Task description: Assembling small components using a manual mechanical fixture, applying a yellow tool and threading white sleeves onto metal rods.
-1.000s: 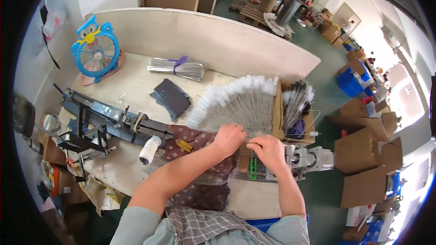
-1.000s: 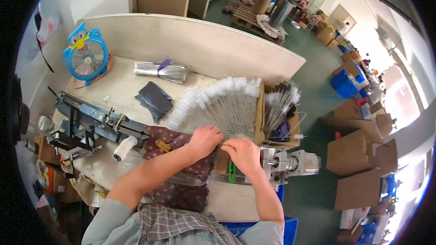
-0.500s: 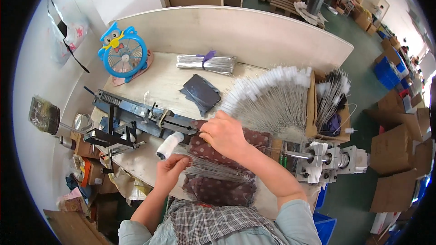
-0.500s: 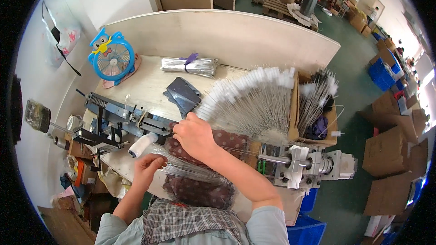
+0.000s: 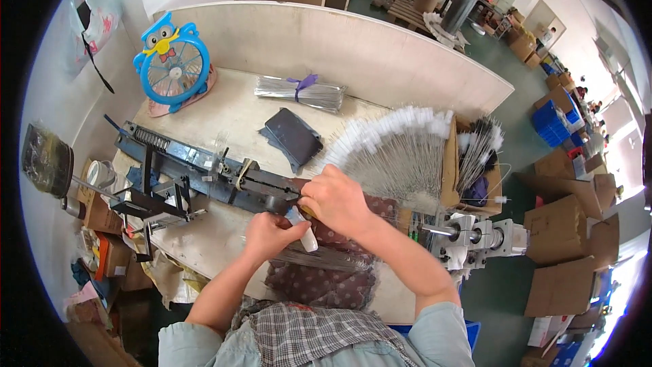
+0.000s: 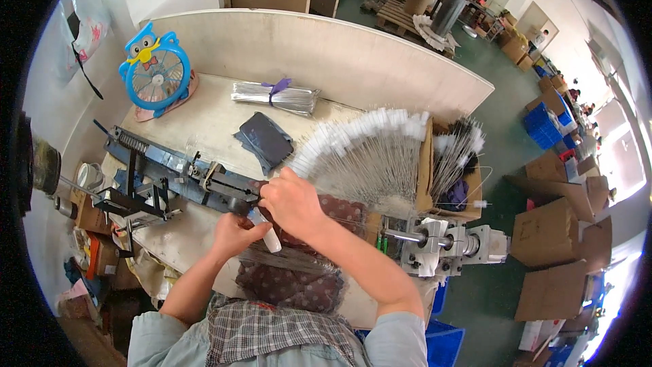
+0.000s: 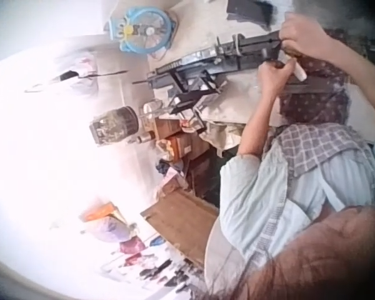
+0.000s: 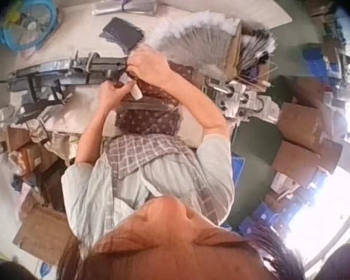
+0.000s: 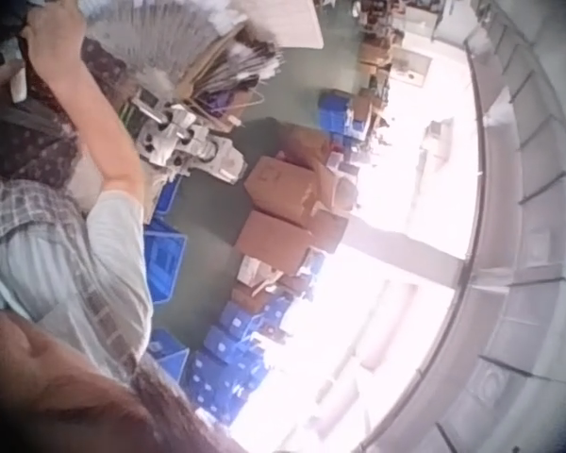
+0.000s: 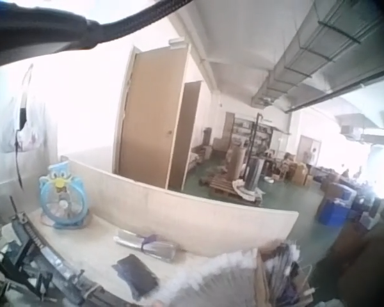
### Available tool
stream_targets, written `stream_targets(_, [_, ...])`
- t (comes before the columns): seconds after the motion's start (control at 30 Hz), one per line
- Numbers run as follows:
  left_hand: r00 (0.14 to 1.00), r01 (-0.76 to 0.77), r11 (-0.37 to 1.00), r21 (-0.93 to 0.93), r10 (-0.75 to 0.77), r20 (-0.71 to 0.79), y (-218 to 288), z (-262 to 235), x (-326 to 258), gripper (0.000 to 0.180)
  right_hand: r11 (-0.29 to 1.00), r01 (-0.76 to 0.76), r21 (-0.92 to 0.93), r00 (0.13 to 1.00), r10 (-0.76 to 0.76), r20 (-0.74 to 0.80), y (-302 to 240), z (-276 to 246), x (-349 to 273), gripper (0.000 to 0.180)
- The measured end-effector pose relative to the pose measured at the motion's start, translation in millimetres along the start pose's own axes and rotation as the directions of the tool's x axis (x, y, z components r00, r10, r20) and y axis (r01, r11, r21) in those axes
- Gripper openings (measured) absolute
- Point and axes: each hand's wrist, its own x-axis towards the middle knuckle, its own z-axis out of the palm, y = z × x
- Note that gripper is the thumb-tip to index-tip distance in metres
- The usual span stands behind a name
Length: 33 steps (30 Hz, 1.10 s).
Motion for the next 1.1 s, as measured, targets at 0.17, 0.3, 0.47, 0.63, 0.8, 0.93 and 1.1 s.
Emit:
stream_targets(0.17, [0.996, -0.084, 0.963, -0.255, 0.086, -0.004, -24.6, 15.7, 2.6, 0.038, 0.999, -0.039, 0.036, 0.994, 0.035, 0.106, 46.6, -27.3, 9.9, 0.012])
stream_targets(0.3, [0.994, -0.006, 0.592, -0.806, 0.094, 0.061, 1.2, 38.0, -12.5, 0.021, 0.966, -0.032, -0.258, 0.899, 0.141, 0.415, 99.4, -23.9, 5.5, 0.011])
stream_targets(0.47, [0.992, -0.093, 0.731, -0.676, 0.123, -0.003, -0.9, 48.4, -9.0, 0.015, 0.904, 0.177, -0.389, 0.766, 0.122, 0.632, 125.5, 14.2, 10.3, 0.012])
stream_targets(0.63, [0.983, -0.180, 0.951, -0.250, 0.183, -0.010, -14.7, 27.8, -1.1, 0.017, 0.852, 0.238, -0.466, 0.798, 0.101, 0.593, 141.6, 14.2, 12.1, 0.012])
stream_targets(0.8, [0.903, -0.423, 0.887, 0.185, 0.429, 0.007, -15.9, -8.0, -11.3, 0.020, 0.856, 0.107, -0.505, 0.858, 0.177, 0.482, 153.6, 20.2, 5.2, 0.011])
stream_targets(0.93, [0.912, -0.399, 0.914, -0.076, 0.387, -0.137, -57.8, -20.1, -25.4, 0.022, 0.836, 0.127, -0.534, 0.841, 0.195, 0.505, 142.9, 26.4, 6.9, 0.011])
stream_targets(1.1, [0.884, -0.376, 0.903, -0.208, 0.281, -0.374, -83.9, -23.8, -38.0, 0.017, 0.859, 0.057, -0.508, 0.861, 0.215, 0.461, 140.7, 27.6, 8.6, 0.010])
